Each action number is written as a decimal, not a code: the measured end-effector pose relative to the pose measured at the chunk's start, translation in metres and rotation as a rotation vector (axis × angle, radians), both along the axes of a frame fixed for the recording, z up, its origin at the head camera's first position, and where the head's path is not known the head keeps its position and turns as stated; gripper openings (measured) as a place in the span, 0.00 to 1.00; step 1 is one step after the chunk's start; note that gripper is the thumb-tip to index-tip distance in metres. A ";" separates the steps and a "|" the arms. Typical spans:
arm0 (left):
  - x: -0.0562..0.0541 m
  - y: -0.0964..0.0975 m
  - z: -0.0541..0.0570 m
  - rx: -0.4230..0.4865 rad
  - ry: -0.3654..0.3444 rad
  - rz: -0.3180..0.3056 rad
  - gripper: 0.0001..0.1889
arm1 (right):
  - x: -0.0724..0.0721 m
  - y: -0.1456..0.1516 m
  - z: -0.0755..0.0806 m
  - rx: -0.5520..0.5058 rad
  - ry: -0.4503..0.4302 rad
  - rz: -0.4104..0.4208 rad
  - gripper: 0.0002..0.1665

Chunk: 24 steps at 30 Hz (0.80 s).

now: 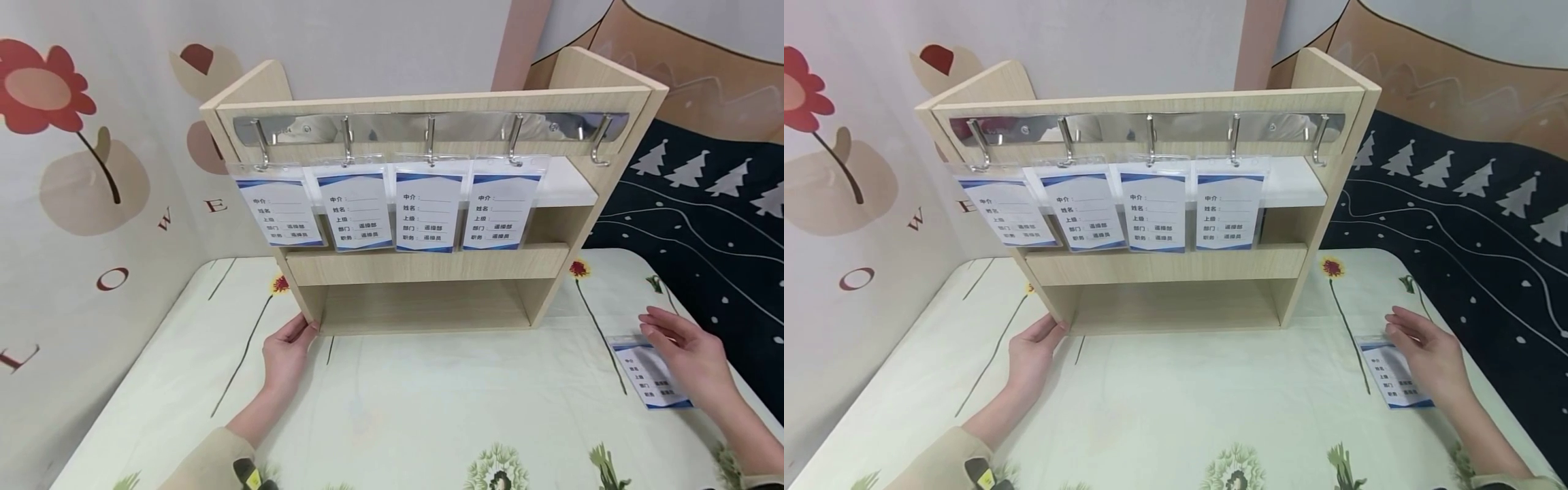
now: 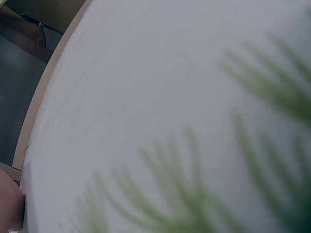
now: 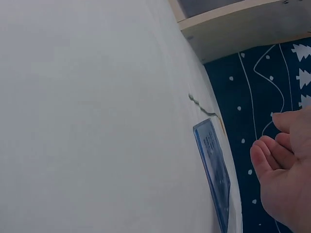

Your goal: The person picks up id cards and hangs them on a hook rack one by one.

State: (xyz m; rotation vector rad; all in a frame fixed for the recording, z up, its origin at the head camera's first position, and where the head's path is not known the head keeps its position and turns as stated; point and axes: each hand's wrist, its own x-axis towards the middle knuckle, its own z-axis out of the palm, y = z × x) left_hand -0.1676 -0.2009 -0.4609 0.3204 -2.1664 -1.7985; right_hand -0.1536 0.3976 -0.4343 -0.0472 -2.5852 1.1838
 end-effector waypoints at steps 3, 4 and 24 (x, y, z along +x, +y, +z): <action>-0.001 -0.001 0.000 0.005 -0.004 -0.004 0.21 | 0.000 0.002 -0.002 0.021 -0.020 -0.005 0.31; -0.001 0.000 0.000 0.006 -0.004 -0.005 0.21 | 0.000 0.002 -0.002 0.029 -0.028 -0.008 0.31; 0.001 0.001 0.002 0.025 -0.007 -0.007 0.21 | -0.004 0.018 -0.019 0.256 -0.143 -0.020 0.28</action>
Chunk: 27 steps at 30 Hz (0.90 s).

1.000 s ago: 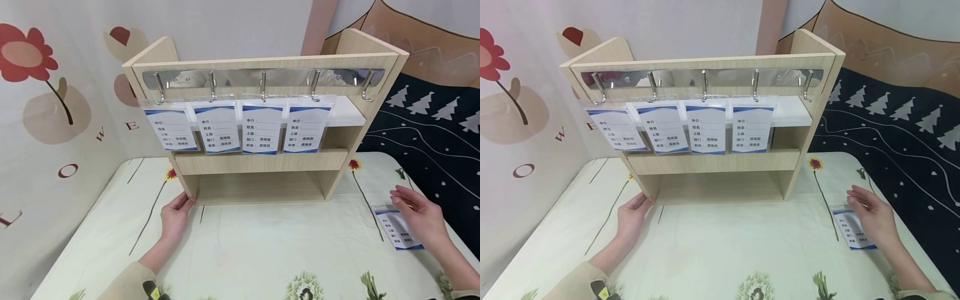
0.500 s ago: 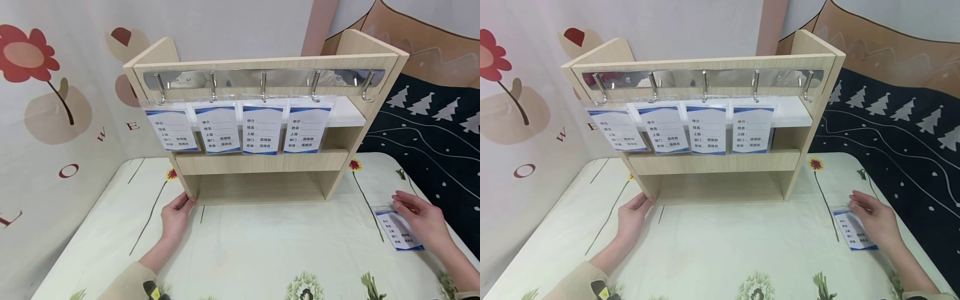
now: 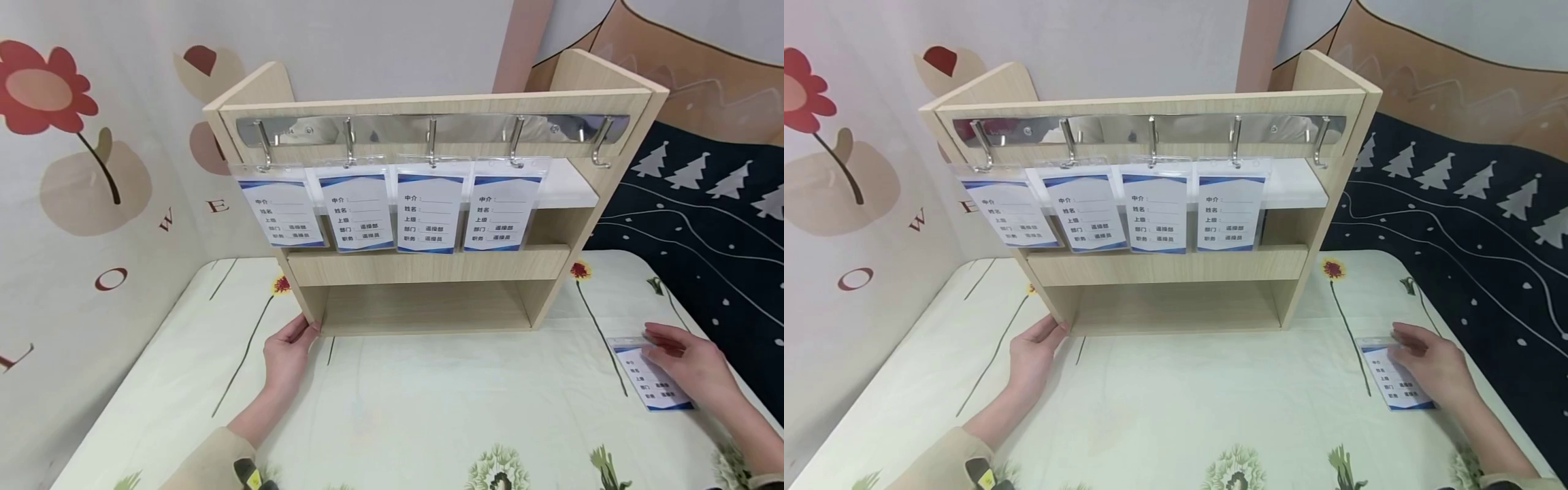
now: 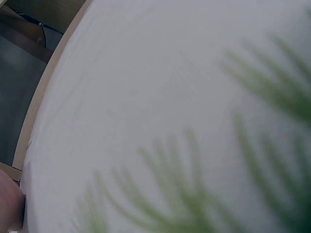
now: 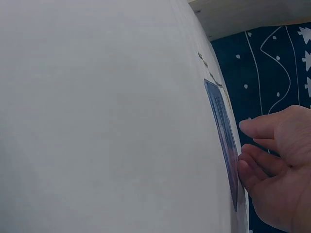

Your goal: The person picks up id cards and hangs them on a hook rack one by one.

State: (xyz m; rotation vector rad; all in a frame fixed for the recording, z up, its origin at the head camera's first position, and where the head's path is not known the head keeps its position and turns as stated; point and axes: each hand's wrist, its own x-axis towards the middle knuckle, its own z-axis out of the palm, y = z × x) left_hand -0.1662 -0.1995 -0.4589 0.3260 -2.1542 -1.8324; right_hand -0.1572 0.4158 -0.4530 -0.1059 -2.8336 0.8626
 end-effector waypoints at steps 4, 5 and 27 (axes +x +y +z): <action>0.000 0.000 0.001 -0.001 0.006 0.005 0.20 | -0.002 0.003 0.003 0.036 -0.017 -0.008 0.29; 0.000 0.000 0.001 0.000 0.007 0.006 0.21 | -0.002 0.004 0.004 0.044 -0.026 -0.006 0.29; 0.000 0.000 0.001 0.018 -0.007 0.003 0.21 | -0.019 0.015 0.016 0.136 -0.153 0.145 0.28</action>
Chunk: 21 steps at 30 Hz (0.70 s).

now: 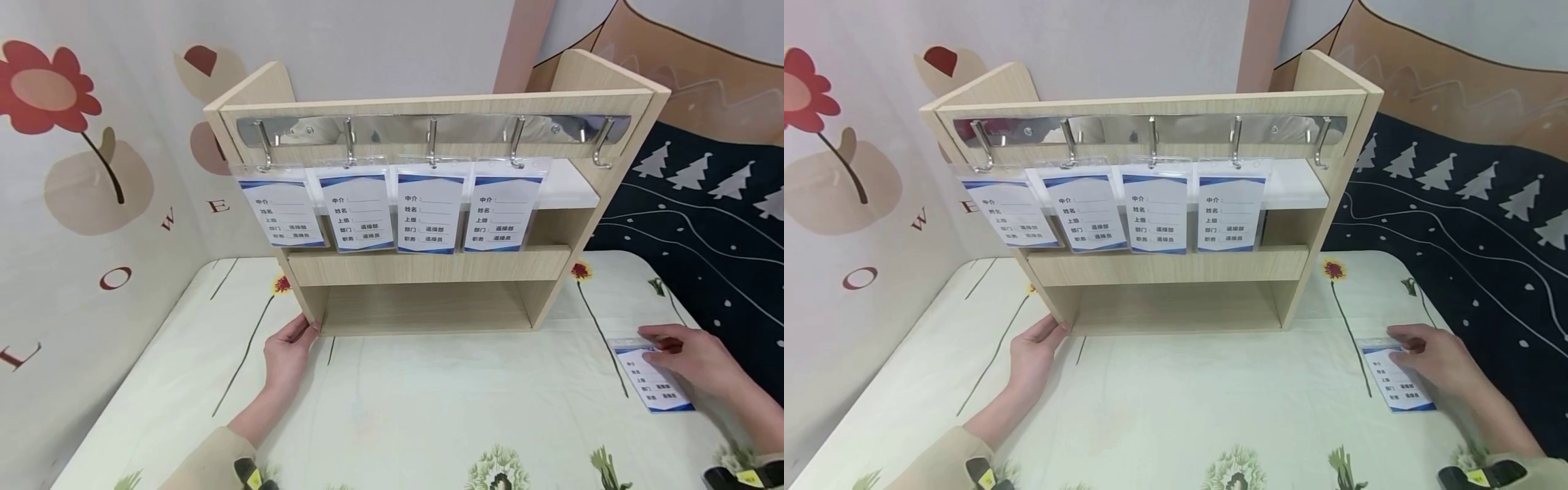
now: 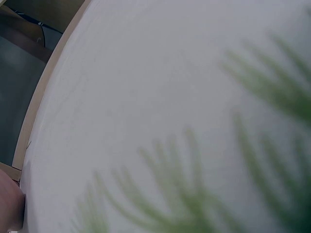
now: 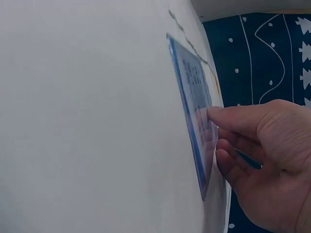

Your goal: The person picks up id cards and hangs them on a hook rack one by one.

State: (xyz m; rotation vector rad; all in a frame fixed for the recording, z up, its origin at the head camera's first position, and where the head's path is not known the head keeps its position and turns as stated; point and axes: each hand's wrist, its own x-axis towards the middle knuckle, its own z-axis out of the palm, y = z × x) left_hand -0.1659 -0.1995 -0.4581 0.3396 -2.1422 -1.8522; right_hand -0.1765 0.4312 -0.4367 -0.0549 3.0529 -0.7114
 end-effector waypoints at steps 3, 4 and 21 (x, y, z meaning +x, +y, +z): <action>0.000 0.000 0.000 -0.004 -0.003 -0.002 0.21 | -0.001 0.001 0.001 -0.016 0.004 0.007 0.27; 0.000 0.000 0.000 -0.007 -0.003 -0.003 0.21 | -0.002 0.002 0.001 -0.021 0.004 0.009 0.26; -0.001 -0.001 -0.002 -0.014 0.009 0.001 0.21 | -0.011 0.005 0.001 -0.029 -0.028 0.055 0.25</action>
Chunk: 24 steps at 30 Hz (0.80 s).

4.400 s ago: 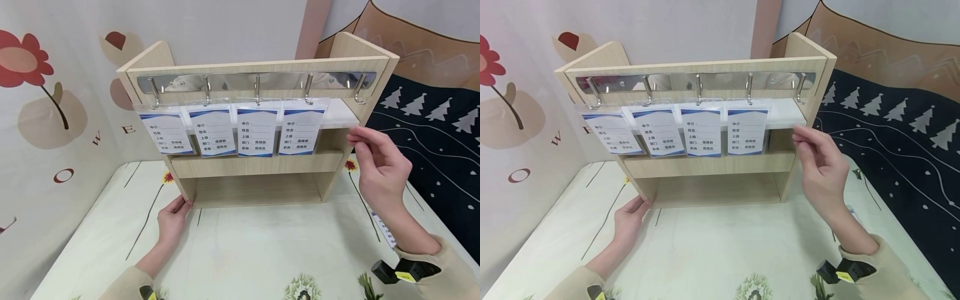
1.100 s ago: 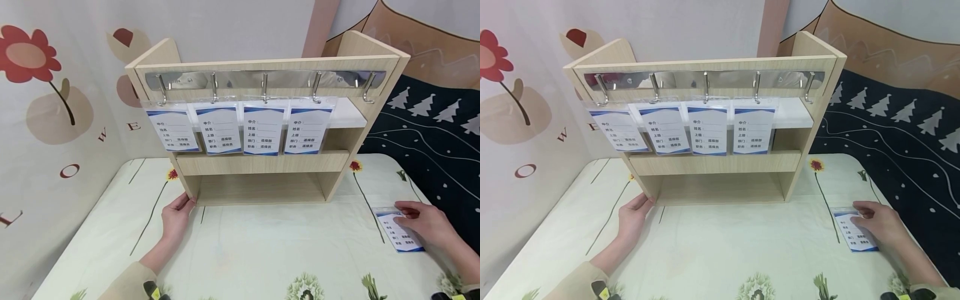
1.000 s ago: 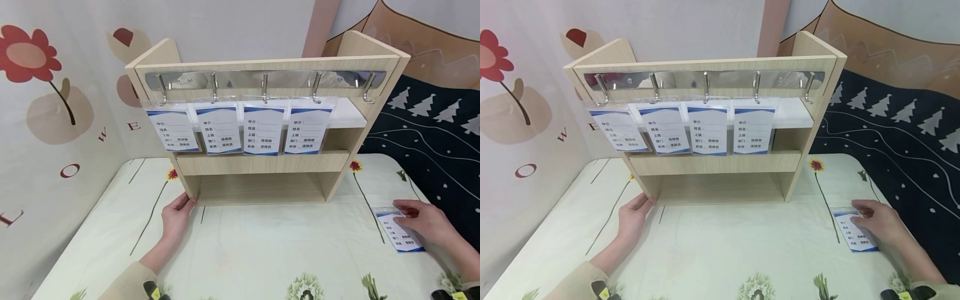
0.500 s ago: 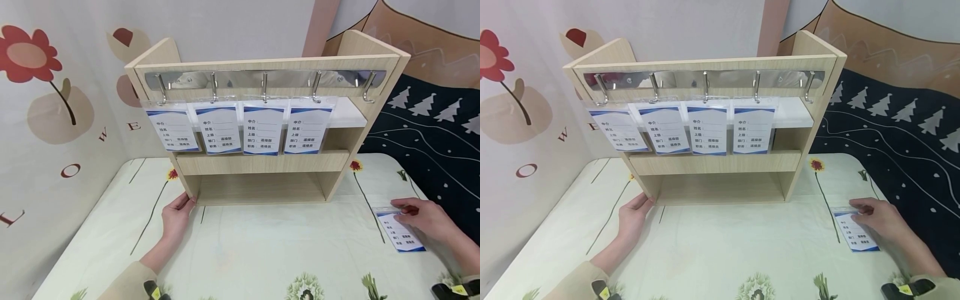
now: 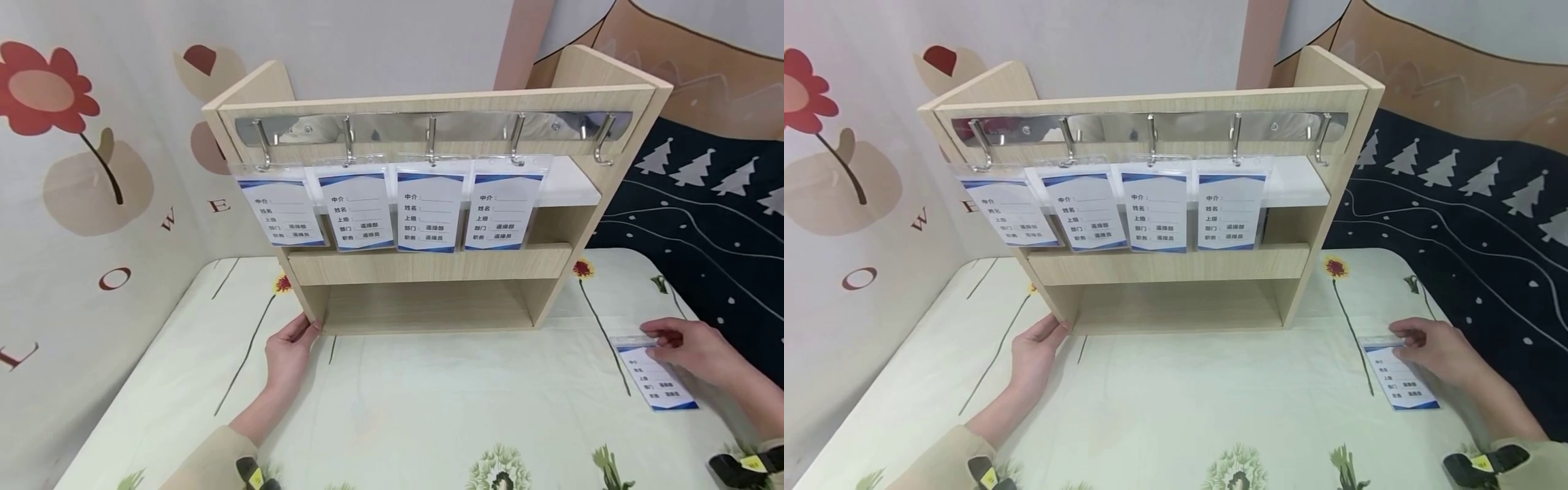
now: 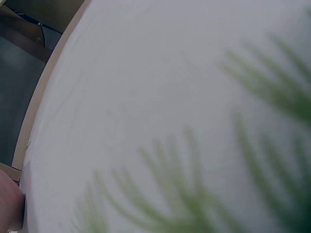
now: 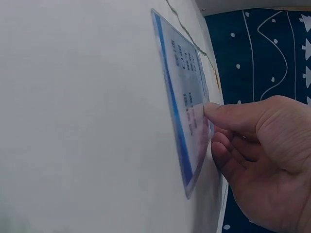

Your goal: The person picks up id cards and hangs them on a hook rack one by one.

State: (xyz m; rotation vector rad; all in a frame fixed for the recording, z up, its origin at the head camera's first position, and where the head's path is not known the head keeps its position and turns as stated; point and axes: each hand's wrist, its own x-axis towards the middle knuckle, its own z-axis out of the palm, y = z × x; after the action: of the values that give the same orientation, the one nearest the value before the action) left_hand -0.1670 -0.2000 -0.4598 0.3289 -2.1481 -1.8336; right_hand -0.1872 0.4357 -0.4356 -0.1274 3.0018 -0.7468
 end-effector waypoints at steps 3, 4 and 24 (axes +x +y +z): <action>0.000 0.000 0.000 0.001 0.002 0.003 0.21 | -0.003 0.001 0.002 -0.004 -0.009 0.027 0.26; 0.000 0.000 0.000 0.004 0.004 0.006 0.20 | -0.004 0.002 0.002 -0.004 -0.013 0.034 0.26; 0.001 0.001 0.000 -0.017 0.006 0.015 0.22 | 0.001 0.006 -0.004 -0.018 -0.016 0.041 0.20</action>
State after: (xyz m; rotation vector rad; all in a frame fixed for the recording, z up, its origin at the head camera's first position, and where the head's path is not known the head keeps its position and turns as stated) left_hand -0.1665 -0.1992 -0.4598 0.3346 -2.1497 -1.8048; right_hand -0.1866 0.4415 -0.4399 -0.1829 2.9685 -0.7674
